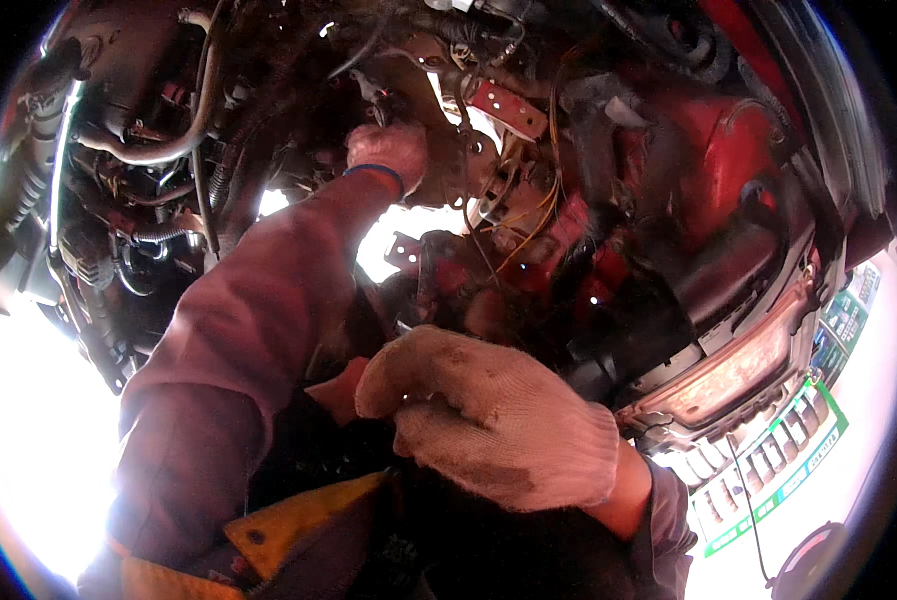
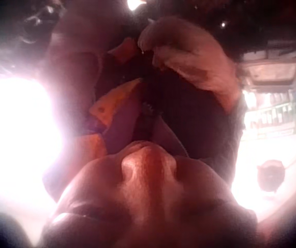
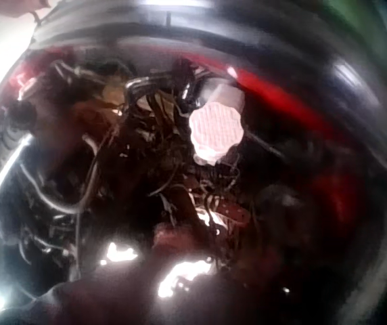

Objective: The person uses a cordless impact wrench and a socket wrench to remove bolts from the engine bay of a red car. The person then uses their hands to remove a component from the engine.

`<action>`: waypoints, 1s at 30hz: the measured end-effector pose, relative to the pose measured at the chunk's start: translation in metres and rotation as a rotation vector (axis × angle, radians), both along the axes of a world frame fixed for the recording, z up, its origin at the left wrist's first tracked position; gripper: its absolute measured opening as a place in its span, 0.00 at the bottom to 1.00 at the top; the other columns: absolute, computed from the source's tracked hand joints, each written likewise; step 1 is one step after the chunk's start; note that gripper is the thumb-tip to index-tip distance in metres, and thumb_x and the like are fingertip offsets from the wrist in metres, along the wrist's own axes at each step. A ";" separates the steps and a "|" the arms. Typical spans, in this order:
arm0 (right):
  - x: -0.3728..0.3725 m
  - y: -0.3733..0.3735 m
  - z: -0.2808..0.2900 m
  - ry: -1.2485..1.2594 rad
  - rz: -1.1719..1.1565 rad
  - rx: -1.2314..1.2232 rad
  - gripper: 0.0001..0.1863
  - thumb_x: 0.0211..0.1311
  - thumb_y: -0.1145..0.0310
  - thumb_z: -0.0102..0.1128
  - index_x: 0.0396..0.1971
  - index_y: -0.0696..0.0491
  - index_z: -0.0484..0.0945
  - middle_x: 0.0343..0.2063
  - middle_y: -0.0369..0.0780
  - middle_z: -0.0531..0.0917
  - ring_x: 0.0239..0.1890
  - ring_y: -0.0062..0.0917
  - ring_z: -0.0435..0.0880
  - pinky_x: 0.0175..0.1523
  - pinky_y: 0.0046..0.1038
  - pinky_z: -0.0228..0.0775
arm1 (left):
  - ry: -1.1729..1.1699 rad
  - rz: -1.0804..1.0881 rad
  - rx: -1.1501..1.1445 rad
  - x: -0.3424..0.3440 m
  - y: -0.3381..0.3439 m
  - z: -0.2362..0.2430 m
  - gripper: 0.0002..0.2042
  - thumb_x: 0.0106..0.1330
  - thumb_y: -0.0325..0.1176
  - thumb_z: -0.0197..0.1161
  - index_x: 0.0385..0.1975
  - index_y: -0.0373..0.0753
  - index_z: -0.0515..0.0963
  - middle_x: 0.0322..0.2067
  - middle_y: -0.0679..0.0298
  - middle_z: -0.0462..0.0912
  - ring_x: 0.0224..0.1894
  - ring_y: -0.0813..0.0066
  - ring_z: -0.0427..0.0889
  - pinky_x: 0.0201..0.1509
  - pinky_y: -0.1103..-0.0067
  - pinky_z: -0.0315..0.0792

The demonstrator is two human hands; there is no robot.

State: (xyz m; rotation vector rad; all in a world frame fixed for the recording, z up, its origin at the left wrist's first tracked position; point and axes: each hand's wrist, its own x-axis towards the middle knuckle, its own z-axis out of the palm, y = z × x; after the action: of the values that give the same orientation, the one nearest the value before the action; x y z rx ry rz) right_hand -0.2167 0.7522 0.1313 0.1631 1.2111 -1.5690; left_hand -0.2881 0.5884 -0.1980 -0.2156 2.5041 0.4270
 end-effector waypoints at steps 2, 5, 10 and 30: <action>-0.007 0.004 0.003 -0.077 0.102 0.021 0.13 0.68 0.74 0.55 0.49 0.58 0.80 0.43 0.40 0.84 0.42 0.25 0.84 0.49 0.27 0.78 | 0.045 -0.250 -0.061 0.002 -0.007 0.003 0.13 0.68 0.34 0.56 0.45 0.38 0.84 0.48 0.47 0.88 0.50 0.49 0.89 0.49 0.59 0.82; -0.006 0.009 0.002 -0.047 0.116 0.026 0.13 0.68 0.74 0.55 0.49 0.58 0.80 0.46 0.42 0.84 0.47 0.26 0.84 0.54 0.29 0.77 | 0.105 -0.334 -0.001 0.008 -0.005 0.030 0.15 0.68 0.32 0.55 0.50 0.38 0.82 0.48 0.47 0.87 0.49 0.49 0.89 0.49 0.57 0.81; 0.001 0.015 -0.008 0.017 0.051 -0.015 0.14 0.67 0.72 0.54 0.49 0.59 0.80 0.50 0.43 0.85 0.51 0.30 0.85 0.58 0.32 0.77 | 0.165 -0.302 0.142 0.014 -0.002 0.081 0.17 0.70 0.30 0.54 0.56 0.40 0.79 0.50 0.47 0.86 0.51 0.47 0.86 0.56 0.57 0.79; -0.011 0.016 0.031 0.354 0.119 0.406 0.12 0.71 0.72 0.60 0.49 0.63 0.80 0.38 0.43 0.87 0.32 0.27 0.89 0.36 0.26 0.78 | 0.017 0.173 0.508 0.060 -0.006 0.057 0.20 0.73 0.40 0.57 0.59 0.37 0.77 0.52 0.40 0.83 0.57 0.41 0.82 0.61 0.55 0.75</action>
State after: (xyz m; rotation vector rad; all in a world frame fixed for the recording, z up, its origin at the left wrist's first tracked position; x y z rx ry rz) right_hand -0.2278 0.7682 0.1625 0.0730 1.7797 -1.2650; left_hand -0.2283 0.5826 -0.1410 -0.2239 2.3093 1.1149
